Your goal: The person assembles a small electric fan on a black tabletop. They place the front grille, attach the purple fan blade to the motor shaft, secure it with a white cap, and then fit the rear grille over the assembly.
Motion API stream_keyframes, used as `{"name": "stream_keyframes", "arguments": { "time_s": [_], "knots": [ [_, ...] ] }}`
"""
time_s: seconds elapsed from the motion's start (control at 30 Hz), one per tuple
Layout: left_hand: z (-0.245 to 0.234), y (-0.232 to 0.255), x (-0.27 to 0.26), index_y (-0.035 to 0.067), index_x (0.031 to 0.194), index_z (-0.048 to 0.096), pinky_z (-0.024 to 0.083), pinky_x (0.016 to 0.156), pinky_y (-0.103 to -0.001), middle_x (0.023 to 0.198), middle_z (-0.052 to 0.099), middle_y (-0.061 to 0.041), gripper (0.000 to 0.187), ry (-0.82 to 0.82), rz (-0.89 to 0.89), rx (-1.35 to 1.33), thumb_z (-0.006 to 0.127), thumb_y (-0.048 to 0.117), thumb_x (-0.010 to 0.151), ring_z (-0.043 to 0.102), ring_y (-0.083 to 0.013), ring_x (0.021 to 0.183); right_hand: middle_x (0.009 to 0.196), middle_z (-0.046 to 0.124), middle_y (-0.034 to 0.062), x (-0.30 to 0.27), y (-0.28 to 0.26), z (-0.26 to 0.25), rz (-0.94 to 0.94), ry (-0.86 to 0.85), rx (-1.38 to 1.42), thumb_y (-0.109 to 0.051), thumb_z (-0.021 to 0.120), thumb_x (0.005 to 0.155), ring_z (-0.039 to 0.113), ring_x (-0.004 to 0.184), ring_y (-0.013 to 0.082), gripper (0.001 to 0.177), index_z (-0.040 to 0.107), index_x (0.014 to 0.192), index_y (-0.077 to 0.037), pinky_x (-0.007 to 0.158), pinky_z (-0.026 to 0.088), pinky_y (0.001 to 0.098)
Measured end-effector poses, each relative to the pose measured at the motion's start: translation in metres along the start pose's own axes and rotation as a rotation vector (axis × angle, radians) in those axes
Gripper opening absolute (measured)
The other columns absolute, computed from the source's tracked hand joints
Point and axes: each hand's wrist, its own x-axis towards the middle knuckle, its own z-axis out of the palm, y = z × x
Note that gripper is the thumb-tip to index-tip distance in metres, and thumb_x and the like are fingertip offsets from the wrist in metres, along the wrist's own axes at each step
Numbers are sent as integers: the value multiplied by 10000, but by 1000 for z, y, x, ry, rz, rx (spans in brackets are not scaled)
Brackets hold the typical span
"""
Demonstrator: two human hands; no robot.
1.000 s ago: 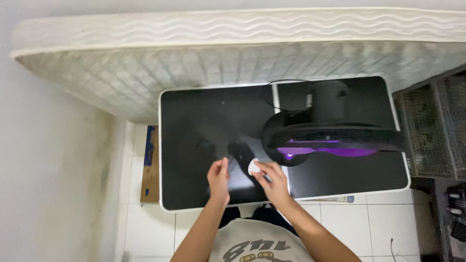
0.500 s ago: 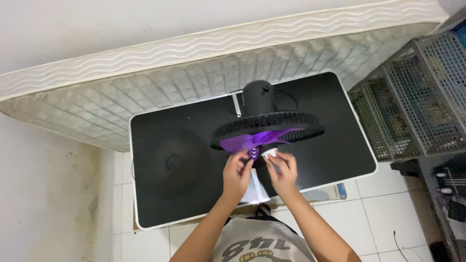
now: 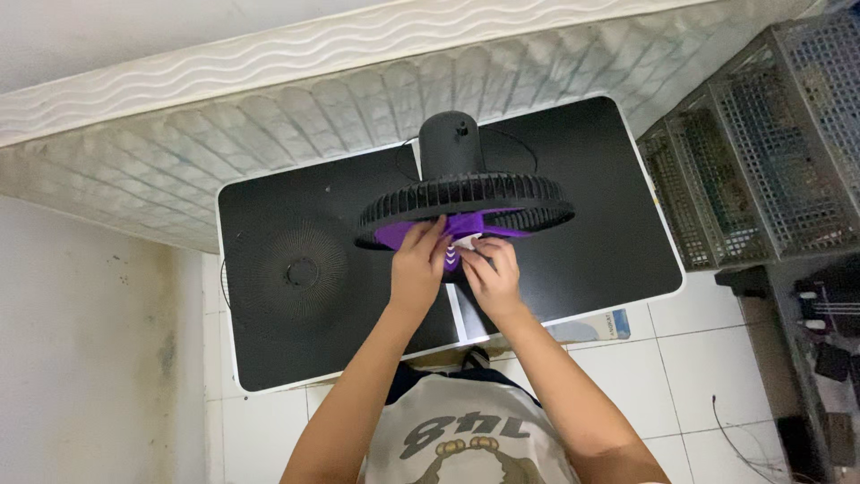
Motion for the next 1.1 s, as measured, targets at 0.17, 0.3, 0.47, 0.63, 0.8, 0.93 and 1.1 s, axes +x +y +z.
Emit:
{"name": "stream_keyframes", "arguments": {
  "time_s": [0.17,0.3,0.47,0.63,0.8,0.93,1.1],
  "knots": [
    [-5,-11,2,47,1173,720,498,593,-345,966,683,-148,268,-35,-87,-55,759,80,911,630,-242,659,1029,637,92,3,-3,3,54,15,4,29,826,749,630,1005,316,329,744,1052,-67,871,534,411],
    [-2,-17,-1,54,1180,731,453,562,-331,859,647,-130,278,-31,-125,-135,762,73,905,566,-208,604,1027,637,101,-3,-14,9,231,85,43,25,838,789,639,998,303,267,722,1018,-50,853,543,398],
    [2,-16,3,53,1168,727,472,576,-322,878,659,-122,264,-20,-131,-141,758,87,909,599,-190,631,1103,587,99,-7,-22,24,579,247,423,66,805,852,647,992,163,285,614,1051,-1,824,591,283],
    [0,-18,-1,21,1181,687,532,645,-314,1093,681,-175,267,39,7,-167,732,72,923,677,-227,755,1110,576,76,-19,-22,38,787,331,600,132,784,842,593,991,124,345,576,1097,28,837,573,263],
    [-1,-18,3,16,1177,701,537,650,-328,1083,721,-150,266,-40,-101,-175,735,88,923,701,-238,723,1100,615,100,-19,-19,41,858,353,797,140,734,892,640,972,136,317,538,1114,24,833,570,247],
    [-3,-17,-1,17,1189,692,559,681,-336,1141,721,-151,264,-89,-137,-196,714,99,938,727,-269,791,1111,602,97,-18,-22,36,813,360,757,145,732,877,640,1040,136,325,546,1116,28,907,599,271],
    [-6,-21,-1,37,1266,694,551,820,-381,1188,700,-185,304,-82,27,-168,695,93,967,697,-359,974,1135,615,125,-14,-30,33,777,361,614,136,751,920,623,1048,156,332,556,1171,43,901,554,301]
  ]
}}
